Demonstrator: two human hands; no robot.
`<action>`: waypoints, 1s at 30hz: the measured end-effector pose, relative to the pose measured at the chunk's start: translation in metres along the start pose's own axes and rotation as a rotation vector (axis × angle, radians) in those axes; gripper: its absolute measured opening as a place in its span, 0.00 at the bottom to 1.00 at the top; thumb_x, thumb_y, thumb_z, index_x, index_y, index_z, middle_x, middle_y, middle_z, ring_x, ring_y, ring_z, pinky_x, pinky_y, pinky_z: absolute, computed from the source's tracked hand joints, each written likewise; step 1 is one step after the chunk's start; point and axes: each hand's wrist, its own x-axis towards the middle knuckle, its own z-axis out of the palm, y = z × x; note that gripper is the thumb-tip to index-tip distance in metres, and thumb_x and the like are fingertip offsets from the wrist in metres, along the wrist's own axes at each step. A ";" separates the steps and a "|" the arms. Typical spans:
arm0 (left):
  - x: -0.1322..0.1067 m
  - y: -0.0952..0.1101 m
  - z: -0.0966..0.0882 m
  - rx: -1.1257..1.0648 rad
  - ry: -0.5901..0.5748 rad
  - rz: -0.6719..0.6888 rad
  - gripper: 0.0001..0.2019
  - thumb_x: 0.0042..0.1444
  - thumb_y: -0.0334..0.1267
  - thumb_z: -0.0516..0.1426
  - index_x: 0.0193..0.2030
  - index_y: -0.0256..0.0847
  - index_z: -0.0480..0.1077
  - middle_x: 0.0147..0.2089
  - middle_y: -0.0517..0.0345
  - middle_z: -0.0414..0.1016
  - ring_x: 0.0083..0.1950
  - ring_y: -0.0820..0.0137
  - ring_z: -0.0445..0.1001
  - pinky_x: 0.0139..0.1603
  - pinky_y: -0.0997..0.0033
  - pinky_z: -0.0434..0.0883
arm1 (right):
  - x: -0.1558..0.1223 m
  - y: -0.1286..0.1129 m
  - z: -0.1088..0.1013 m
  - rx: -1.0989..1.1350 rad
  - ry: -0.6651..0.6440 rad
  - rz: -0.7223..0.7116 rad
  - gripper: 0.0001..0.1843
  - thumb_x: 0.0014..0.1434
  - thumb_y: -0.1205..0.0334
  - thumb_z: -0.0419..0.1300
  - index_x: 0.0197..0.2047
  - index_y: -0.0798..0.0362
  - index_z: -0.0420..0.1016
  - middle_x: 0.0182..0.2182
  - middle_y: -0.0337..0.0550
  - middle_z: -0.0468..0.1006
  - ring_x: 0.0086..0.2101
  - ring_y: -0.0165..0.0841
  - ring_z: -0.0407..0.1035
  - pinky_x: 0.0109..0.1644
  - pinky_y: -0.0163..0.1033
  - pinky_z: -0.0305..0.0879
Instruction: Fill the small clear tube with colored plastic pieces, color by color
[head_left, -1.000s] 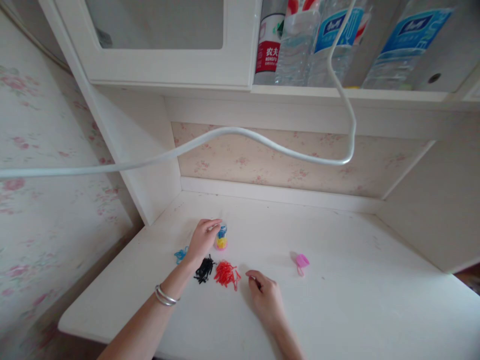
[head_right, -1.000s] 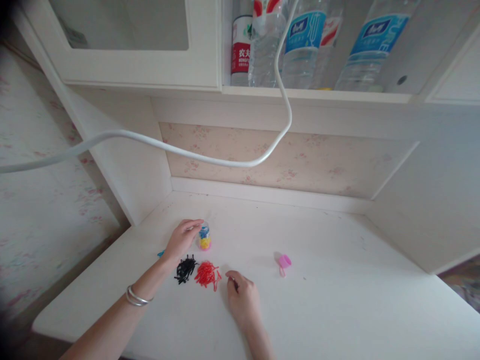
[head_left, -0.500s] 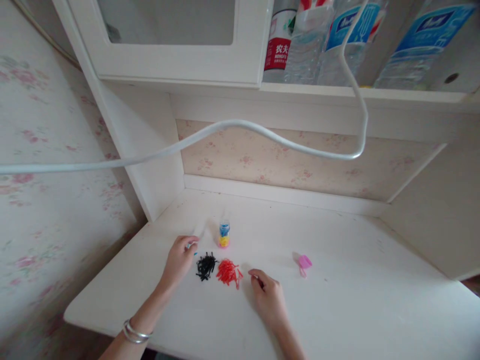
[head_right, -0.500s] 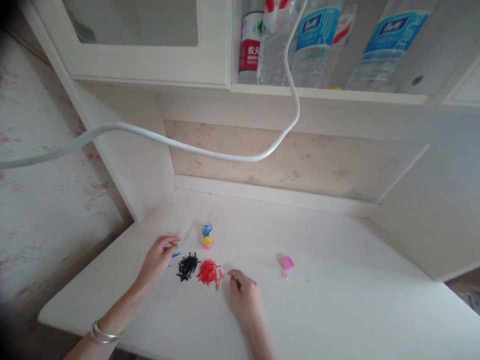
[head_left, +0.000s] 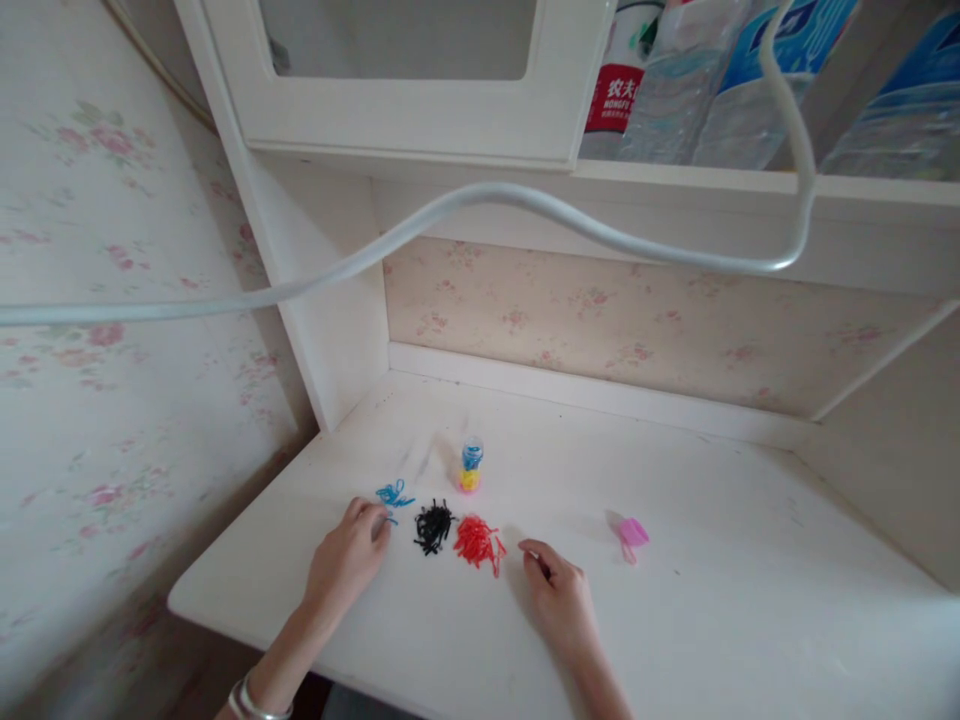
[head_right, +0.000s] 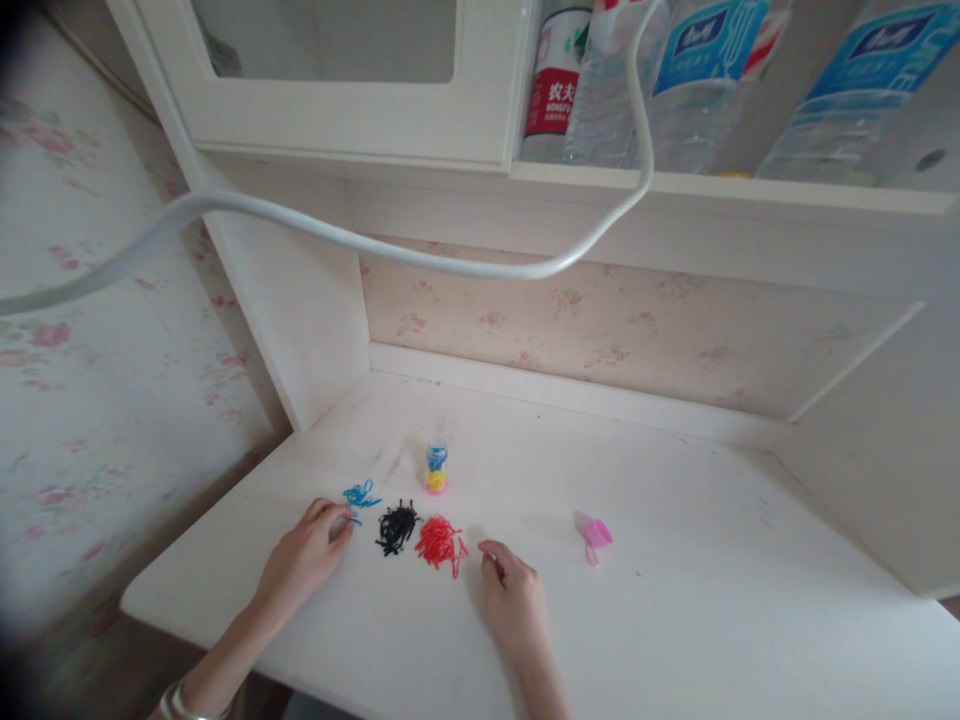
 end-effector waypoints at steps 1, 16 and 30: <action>0.000 0.001 -0.001 0.012 -0.001 -0.003 0.10 0.60 0.40 0.48 0.42 0.47 0.69 0.46 0.58 0.70 0.36 0.71 0.75 0.37 0.72 0.67 | 0.000 0.000 0.000 0.003 0.006 -0.004 0.18 0.58 0.53 0.50 0.39 0.51 0.79 0.27 0.41 0.79 0.26 0.31 0.70 0.31 0.32 0.61; 0.022 0.007 -0.014 -0.264 0.153 0.116 0.11 0.62 0.43 0.46 0.40 0.44 0.66 0.38 0.58 0.75 0.36 0.69 0.75 0.39 0.71 0.69 | -0.001 -0.004 -0.001 0.014 0.014 -0.033 0.17 0.59 0.54 0.50 0.39 0.50 0.79 0.31 0.42 0.80 0.29 0.32 0.72 0.34 0.31 0.64; 0.070 0.123 -0.051 -0.310 0.242 0.365 0.09 0.60 0.38 0.50 0.45 0.45 0.68 0.44 0.57 0.76 0.39 0.69 0.74 0.42 0.70 0.68 | 0.002 -0.004 -0.002 0.036 0.028 -0.024 0.18 0.58 0.53 0.50 0.37 0.51 0.79 0.28 0.42 0.80 0.26 0.32 0.71 0.31 0.32 0.63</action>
